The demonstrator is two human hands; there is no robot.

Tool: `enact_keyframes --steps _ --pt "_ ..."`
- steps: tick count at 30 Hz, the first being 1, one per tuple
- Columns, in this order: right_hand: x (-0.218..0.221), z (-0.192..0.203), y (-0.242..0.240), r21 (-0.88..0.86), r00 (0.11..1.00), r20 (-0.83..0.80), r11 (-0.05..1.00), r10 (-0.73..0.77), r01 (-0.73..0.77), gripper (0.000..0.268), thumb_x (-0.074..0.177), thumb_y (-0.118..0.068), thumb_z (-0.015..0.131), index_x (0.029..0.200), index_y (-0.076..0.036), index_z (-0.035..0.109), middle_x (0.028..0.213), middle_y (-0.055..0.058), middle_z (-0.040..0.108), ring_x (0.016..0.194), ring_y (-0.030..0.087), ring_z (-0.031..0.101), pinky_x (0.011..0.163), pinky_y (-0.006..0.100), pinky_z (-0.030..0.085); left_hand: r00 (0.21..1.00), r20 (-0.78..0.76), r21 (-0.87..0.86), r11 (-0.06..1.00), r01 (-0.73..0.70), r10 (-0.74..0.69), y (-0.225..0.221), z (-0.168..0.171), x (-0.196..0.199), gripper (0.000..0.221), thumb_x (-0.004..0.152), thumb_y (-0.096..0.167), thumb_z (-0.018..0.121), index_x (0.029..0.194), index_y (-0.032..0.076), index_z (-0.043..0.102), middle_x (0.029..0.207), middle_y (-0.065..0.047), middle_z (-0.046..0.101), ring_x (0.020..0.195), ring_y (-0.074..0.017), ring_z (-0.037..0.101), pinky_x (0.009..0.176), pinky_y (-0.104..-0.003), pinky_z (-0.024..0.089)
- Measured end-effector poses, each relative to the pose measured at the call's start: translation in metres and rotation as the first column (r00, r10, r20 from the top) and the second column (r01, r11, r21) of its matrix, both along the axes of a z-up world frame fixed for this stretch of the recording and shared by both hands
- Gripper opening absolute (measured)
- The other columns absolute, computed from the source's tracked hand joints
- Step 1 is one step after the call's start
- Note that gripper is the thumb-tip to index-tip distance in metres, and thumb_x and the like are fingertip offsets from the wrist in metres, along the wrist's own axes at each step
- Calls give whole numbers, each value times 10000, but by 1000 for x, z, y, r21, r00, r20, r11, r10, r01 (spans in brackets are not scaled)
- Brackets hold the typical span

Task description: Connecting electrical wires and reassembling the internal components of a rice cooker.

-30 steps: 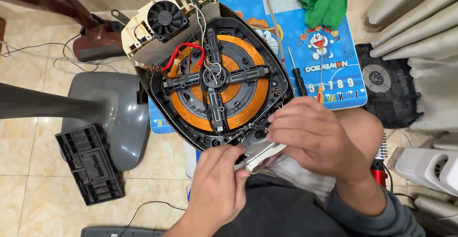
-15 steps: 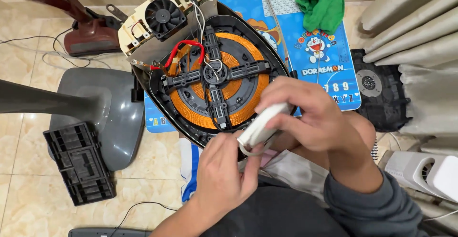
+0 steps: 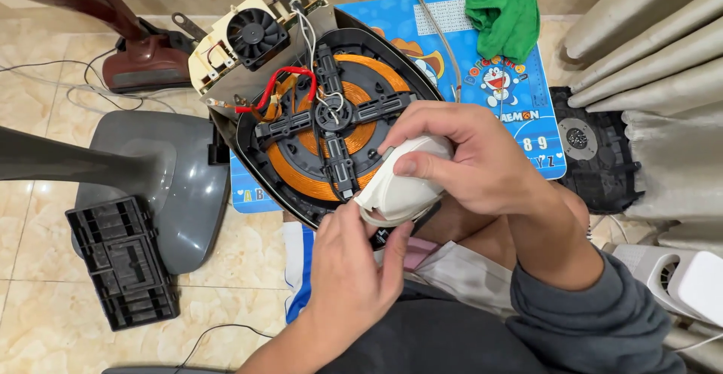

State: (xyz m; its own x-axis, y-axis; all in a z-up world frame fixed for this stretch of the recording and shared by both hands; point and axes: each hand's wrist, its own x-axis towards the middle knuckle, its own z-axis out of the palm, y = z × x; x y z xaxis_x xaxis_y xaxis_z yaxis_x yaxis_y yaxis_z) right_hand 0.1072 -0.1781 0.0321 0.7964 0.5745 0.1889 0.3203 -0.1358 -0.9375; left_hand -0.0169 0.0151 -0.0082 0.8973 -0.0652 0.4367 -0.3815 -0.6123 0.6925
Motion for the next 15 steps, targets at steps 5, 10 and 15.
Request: enact_keyframes --steps 5,10,15 --pt "0 -7 -10 -6 994 -113 1000 -12 11 185 962 -86 797 1134 -20 812 1114 77 798 965 175 722 894 304 596 999 19 -9 1000 28 -28 -8 -5 -3 527 962 85 838 1322 -166 547 936 -124 801 796 -303 692 803 -412 554" --pt "4 -12 -6 -36 981 -176 996 -85 80 150 1011 -74 748 1103 -4 843 1040 62 834 902 136 729 833 279 611 999 -13 -53 998 43 -43 -17 -7 -7 574 907 37 837 1376 -115 543 1060 -59 857 892 -257 725 877 -371 518" --pt "1 -11 -16 -58 975 -186 992 -119 110 138 1048 -103 756 1068 -13 859 997 53 838 845 100 685 784 244 580 997 -21 -59 996 67 -69 -14 -3 -3 325 892 34 856 1158 1 673 990 -98 705 828 -266 633 803 -380 501"
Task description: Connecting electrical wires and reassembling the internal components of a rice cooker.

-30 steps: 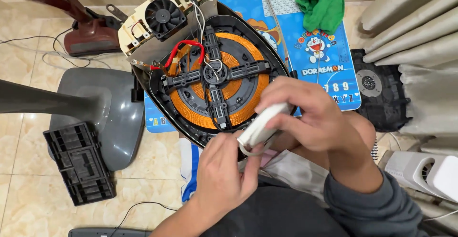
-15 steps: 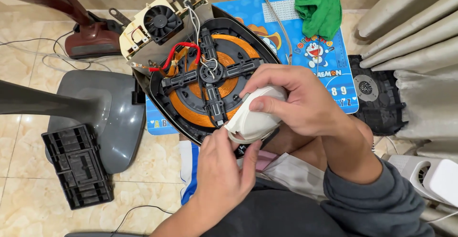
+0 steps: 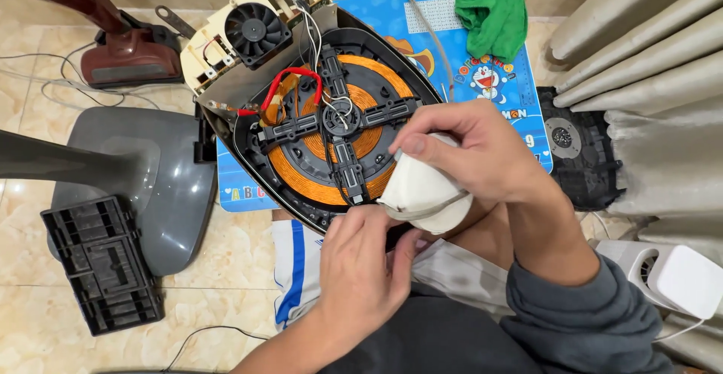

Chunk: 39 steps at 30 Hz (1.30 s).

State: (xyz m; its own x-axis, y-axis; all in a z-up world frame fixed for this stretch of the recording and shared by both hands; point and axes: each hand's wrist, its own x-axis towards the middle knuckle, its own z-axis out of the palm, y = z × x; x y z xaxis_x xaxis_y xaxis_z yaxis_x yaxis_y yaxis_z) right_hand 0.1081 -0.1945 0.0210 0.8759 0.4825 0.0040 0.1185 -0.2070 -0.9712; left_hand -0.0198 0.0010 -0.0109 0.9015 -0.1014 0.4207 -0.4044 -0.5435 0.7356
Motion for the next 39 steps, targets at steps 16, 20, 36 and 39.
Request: enact_keyframes --steps 16,20,36,39 --pt "5 3 -65 -189 916 130 917 379 -352 191 840 -23 793 1017 -71 848 1063 56 873 991 225 827 899 345 663 972 188 84 984 -157 139 84 -13 14 135 893 7 783 1000 68 730 1064 -59 813 1052 -285 718 1069 -443 482" --pt "9 14 -70 -321 941 108 907 320 -271 210 786 -8 755 953 -53 874 992 57 902 956 231 838 908 359 678 987 154 173 982 -76 49 107 -10 27 118 929 35 775 1046 44 776 1083 -68 816 1084 -291 734 1068 -460 499" --pt "31 24 -35 -798 823 439 577 361 172 130 913 -176 866 1022 -107 855 1207 64 715 1035 275 680 864 412 557 964 124 396 903 167 -233 161 -2 61 211 982 221 843 1063 37 780 1186 -100 785 1152 -297 735 1158 -489 546" --pt "25 22 -38 -830 767 437 538 470 144 147 844 -218 884 954 -131 840 1221 21 759 1070 276 722 914 434 598 949 151 498 850 171 -279 174 -1 68 327 1033 315 803 1152 15 752 1247 -159 764 1213 -345 736 1187 -506 547"
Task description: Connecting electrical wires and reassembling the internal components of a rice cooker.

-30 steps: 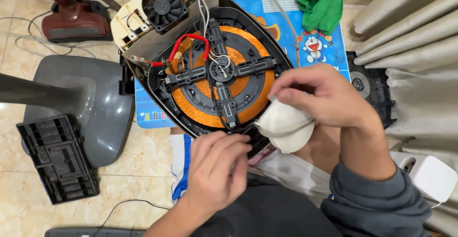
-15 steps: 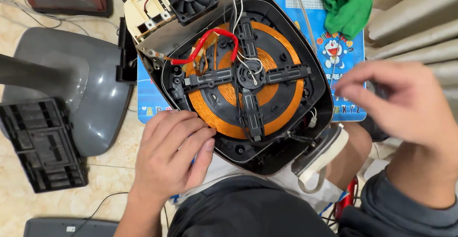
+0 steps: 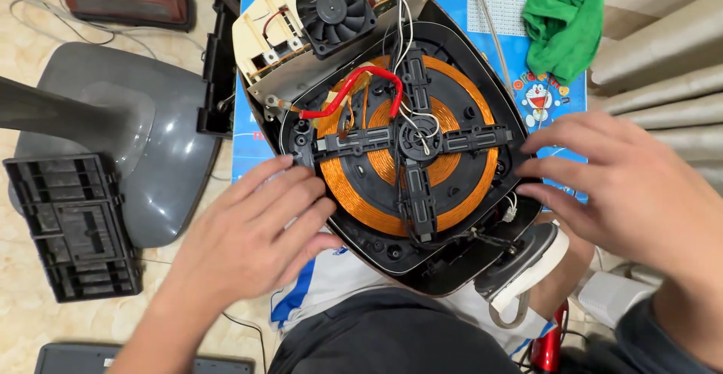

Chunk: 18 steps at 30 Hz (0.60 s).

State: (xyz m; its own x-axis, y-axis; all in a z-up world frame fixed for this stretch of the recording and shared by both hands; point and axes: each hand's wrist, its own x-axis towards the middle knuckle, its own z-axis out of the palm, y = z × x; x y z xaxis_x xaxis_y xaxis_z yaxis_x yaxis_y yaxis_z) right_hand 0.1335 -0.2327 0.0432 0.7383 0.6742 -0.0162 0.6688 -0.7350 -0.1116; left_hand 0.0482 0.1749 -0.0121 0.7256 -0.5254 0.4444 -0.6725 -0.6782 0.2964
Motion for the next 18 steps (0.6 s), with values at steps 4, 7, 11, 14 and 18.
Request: enact_keyframes --steps 4,7,11,14,18 --pt "4 -4 -3 -176 970 94 963 223 -204 378 779 -264 795 1152 -205 804 1277 -57 757 1341 244 686 1103 460 540 995 66 197 979 62 -76 11 4 16 342 1065 427 727 1200 113 716 1250 -89 738 1259 -298 714 1165 -467 525" --pt "8 -2 -1 -291 941 115 916 319 -275 450 728 -261 744 1171 -191 770 1253 -51 753 1364 216 668 1118 452 513 986 59 290 948 130 -153 18 8 26 322 1086 449 666 1212 153 661 1198 -75 697 1214 -296 694 1141 -463 509" --pt "12 -5 -1 -353 900 149 873 409 -338 378 753 -243 719 1115 -155 780 1322 -28 763 1311 239 674 1082 434 515 977 21 325 926 193 -211 26 14 38 316 1100 445 644 1072 131 624 1172 -86 731 1099 -294 681 1109 -447 502" --pt "15 -16 -1 -383 883 105 838 457 -388 338 823 -276 688 1130 -159 765 1224 -1 768 1228 246 658 989 418 498 967 14 329 915 235 -254 30 8 44 321 1106 436 658 1010 130 654 1105 -83 708 1010 -304 657 1049 -448 508" --pt "21 -28 -6 -311 865 115 845 488 -435 261 860 -266 678 1069 -127 748 1223 38 763 1252 281 649 1025 436 498 964 10 330 911 246 -264 29 8 48 378 1107 484 652 994 125 687 1124 -84 727 991 -304 657 1077 -452 501"
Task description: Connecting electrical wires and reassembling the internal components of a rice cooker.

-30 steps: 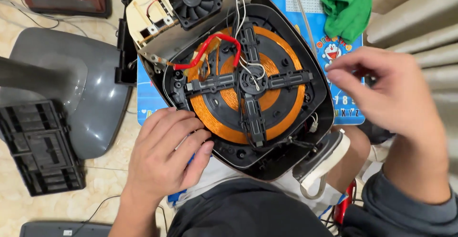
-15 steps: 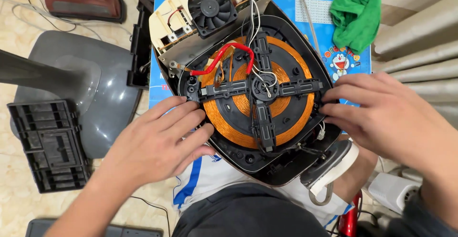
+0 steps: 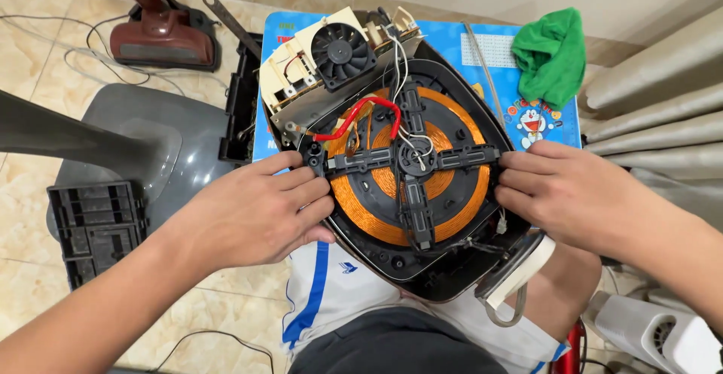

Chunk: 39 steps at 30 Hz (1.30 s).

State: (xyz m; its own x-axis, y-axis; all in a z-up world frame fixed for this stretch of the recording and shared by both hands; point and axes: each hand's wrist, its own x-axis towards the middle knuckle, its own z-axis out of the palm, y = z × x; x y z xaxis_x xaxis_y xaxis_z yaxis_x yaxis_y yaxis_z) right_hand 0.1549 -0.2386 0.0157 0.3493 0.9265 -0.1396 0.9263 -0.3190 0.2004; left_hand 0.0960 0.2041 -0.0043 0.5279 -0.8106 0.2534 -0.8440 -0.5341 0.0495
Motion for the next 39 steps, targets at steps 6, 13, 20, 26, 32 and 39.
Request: enact_keyframes --steps 6,13,20,26,32,39 --pt "2 -4 -8 35 998 -51 999 -31 33 258 913 -280 631 1138 -157 658 1222 38 765 1273 273 701 1053 457 517 997 -48 -1 999 53 -53 1 0 10 400 1100 516 637 1011 128 678 1170 -96 708 1101 -345 665 1133 -487 489" --pt "-2 24 -18 2 999 45 1000 -14 14 308 884 -297 647 1161 -171 596 1242 28 727 1216 244 697 1021 442 511 993 92 -7 997 73 -72 -3 30 10 334 1112 463 666 1017 145 633 1127 -71 675 1032 -290 652 1094 -453 528" --pt "-4 34 -18 -29 995 90 999 -41 44 268 889 -286 635 1136 -188 604 1324 0 734 1190 207 704 1053 412 511 986 161 38 998 44 -49 -4 31 8 310 1115 449 685 1007 163 635 1129 -45 690 1036 -254 663 1107 -431 540" --pt "-4 47 -31 126 997 54 991 -56 49 154 931 -195 702 1074 -181 648 1232 -27 764 1411 200 741 1102 429 570 965 260 65 998 1 -18 1 43 7 411 1155 541 685 960 188 604 1016 -22 701 1000 -224 716 1150 -431 585" --pt "-10 68 -14 184 994 30 978 -105 97 103 936 -154 720 1035 -148 692 1166 -7 792 1327 237 779 1091 438 612 964 266 35 999 15 -24 -7 66 5 388 1127 453 780 957 154 601 1034 -34 651 983 -251 665 1081 -421 592" --pt "1 69 -33 233 991 -9 964 -130 129 92 941 -204 757 1005 -141 732 1141 23 787 1310 267 775 1059 484 635 958 284 -18 998 54 -47 -12 69 20 419 1121 486 797 976 138 614 1036 -46 655 979 -262 667 1106 -433 583"
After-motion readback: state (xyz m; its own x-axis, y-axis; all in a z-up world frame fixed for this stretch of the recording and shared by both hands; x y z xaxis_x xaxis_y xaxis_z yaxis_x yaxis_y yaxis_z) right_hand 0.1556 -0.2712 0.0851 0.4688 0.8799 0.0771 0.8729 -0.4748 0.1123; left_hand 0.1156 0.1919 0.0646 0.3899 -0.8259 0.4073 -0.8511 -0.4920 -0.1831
